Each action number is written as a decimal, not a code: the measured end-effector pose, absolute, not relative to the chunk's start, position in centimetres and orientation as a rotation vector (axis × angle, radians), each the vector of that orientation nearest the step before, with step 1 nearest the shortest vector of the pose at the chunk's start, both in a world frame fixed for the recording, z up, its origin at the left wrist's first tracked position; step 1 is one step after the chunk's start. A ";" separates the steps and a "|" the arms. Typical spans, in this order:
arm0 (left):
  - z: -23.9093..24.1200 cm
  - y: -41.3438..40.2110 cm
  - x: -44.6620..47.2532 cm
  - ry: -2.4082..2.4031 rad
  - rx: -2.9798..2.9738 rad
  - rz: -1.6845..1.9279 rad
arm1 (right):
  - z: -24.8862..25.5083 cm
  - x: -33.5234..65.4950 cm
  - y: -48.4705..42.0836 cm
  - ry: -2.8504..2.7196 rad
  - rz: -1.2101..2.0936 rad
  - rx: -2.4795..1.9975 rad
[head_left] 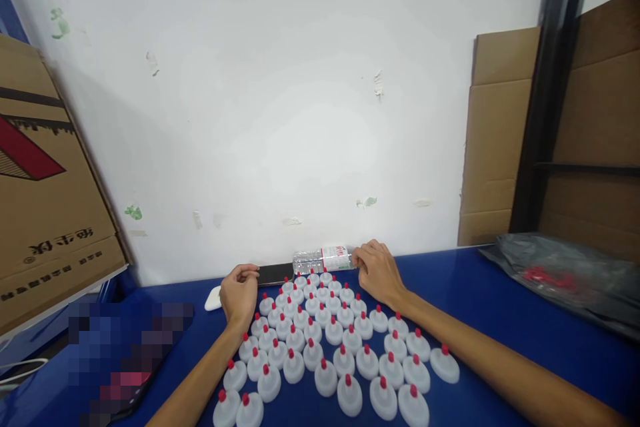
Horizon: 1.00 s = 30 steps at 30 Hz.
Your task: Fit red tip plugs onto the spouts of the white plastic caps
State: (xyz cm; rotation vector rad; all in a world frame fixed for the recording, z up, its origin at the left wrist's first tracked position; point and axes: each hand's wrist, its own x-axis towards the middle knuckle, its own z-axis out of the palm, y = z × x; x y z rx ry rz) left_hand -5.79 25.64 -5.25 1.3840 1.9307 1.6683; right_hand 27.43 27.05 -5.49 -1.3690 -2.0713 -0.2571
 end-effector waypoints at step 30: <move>-5.6 25.7 -5.9 1.823 1.339 1.744 | -6.1 27.7 27.7 -2.268 -0.052 -1.483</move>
